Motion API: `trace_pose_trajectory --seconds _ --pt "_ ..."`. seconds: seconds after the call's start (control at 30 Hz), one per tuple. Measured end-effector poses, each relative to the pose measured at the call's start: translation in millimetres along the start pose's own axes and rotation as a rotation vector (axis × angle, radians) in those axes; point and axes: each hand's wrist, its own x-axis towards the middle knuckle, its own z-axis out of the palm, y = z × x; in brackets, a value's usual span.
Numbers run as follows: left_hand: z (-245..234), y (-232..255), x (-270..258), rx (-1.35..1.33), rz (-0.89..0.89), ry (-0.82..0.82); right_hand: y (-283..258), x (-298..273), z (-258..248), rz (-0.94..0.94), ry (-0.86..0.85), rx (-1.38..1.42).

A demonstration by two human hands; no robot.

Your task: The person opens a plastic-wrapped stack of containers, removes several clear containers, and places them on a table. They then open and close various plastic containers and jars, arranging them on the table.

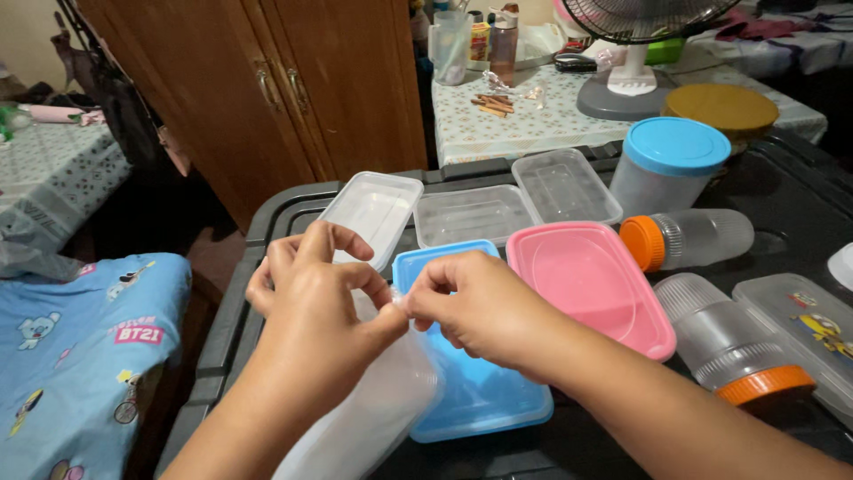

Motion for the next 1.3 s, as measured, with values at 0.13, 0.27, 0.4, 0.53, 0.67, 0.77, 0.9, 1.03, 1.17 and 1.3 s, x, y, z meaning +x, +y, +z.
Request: trace_pose_trajectory --seconds 0.13,0.27,0.4,0.53,0.67,0.77,0.9,1.03,1.17,1.3 --pt "1.9 -0.9 2.4 -0.018 0.023 0.004 3.1 5.9 -1.4 -0.04 0.007 -0.021" --pt "1.9 -9.4 3.2 -0.081 -0.03 -0.042 16.6 13.2 6.2 0.002 -0.042 0.234" --pt "2.5 -21.3 1.2 -0.221 -0.171 -0.142 33.9 10.3 16.5 0.055 -0.096 0.626" --pt "1.3 -30.2 1.8 -0.233 -0.161 -0.17 40.3 6.2 19.0 0.039 -0.062 0.711" --pt "-6.6 -38.8 6.4 -0.216 0.139 -0.106 32.3 3.3 18.6 -0.012 0.017 0.484" --pt "-11.8 -44.1 18.0 -0.166 0.374 -0.113 22.6 1.2 20.8 -0.136 0.085 0.256" --pt "-20.7 -49.9 30.6 -0.124 0.504 -0.256 12.2 -4.3 23.7 -0.157 0.229 -0.095" --pt "-24.0 -52.1 36.9 -0.179 0.427 -0.379 9.2 -7.3 27.4 -0.185 0.252 -0.106" --pt "-14.4 -58.4 36.4 -0.182 0.333 -0.398 11.4 -5.9 29.2 -0.159 0.189 0.071" --pt "1.0 -92.9 44.0 -0.188 0.256 -0.379 14.8 -4.4 23.4 0.06 0.113 0.18"
